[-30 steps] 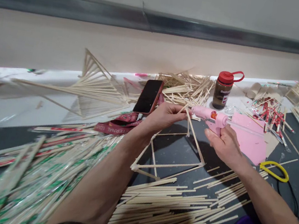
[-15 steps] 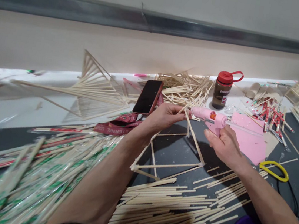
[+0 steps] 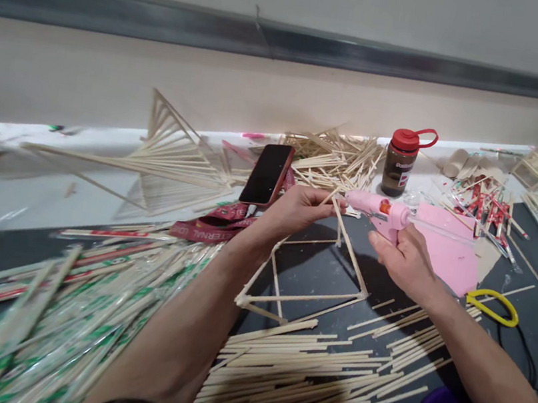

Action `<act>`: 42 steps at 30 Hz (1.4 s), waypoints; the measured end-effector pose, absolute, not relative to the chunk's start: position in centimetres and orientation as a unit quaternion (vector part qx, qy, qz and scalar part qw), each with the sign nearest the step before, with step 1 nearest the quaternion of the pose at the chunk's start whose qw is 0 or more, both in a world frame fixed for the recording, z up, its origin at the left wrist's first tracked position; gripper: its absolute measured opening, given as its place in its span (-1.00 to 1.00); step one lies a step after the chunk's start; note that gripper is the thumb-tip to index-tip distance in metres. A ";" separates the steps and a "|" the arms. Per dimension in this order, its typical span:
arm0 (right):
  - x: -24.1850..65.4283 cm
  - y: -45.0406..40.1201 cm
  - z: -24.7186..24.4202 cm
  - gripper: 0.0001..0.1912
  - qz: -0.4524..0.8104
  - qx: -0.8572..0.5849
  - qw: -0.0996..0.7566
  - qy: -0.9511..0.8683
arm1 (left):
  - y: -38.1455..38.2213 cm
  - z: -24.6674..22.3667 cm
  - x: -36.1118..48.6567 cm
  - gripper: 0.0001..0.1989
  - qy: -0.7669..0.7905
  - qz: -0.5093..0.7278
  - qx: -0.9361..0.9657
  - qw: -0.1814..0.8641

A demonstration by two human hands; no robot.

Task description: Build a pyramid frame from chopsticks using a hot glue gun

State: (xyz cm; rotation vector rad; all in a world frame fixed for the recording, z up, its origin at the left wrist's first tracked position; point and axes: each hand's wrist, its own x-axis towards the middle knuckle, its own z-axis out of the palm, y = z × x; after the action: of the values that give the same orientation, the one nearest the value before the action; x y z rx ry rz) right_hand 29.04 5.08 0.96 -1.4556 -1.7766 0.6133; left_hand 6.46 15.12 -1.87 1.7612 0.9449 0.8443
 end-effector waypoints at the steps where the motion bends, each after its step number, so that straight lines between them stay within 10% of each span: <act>1: 29.0 5.1 1.0 -0.63 0.240 -0.568 0.373 -0.693 | 15.1 -1.9 6.5 -0.66 0.384 0.344 0.718 0.468; 42: 30.9 4.1 2.8 -0.71 0.432 -0.527 0.495 -0.538 | 15.2 -2.1 6.2 -0.69 0.416 0.335 0.711 0.458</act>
State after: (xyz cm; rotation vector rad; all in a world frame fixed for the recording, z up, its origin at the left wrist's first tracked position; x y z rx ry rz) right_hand 30.85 4.09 2.84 -1.2783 -1.3049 1.0479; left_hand 6.22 15.24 -2.13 1.7514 1.0241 0.8265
